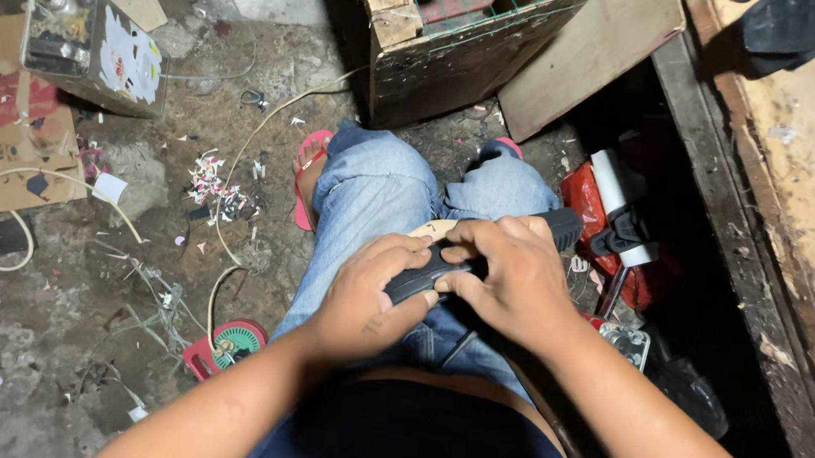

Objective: The person sits on the floor and trims the excess edge of a shoe sole with a knife, rotating the shoe to trim around it. They then press and fit the sole onto the shoe upper and continue trimming the joined edge by hand.

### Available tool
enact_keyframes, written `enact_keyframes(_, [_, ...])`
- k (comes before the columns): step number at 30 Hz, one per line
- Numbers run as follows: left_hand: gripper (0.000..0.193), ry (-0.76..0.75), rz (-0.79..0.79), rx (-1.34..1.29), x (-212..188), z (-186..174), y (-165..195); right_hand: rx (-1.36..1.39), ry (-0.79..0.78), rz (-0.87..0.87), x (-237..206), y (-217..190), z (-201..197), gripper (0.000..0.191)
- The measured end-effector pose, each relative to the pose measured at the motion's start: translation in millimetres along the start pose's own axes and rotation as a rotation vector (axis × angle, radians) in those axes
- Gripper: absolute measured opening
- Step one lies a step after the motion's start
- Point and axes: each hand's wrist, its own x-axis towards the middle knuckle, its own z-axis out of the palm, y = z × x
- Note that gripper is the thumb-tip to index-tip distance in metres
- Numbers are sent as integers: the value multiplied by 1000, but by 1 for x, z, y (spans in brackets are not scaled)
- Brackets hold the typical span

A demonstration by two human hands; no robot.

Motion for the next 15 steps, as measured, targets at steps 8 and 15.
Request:
enact_keyframes(8, [53, -462, -133, -98, 79, 12, -26, -34, 222, -44, -30, -6, 7, 77])
enact_keyframes(15, [62, -518, -494, -576, 90, 53, -27, -133, 205, 283, -102, -11, 3, 66])
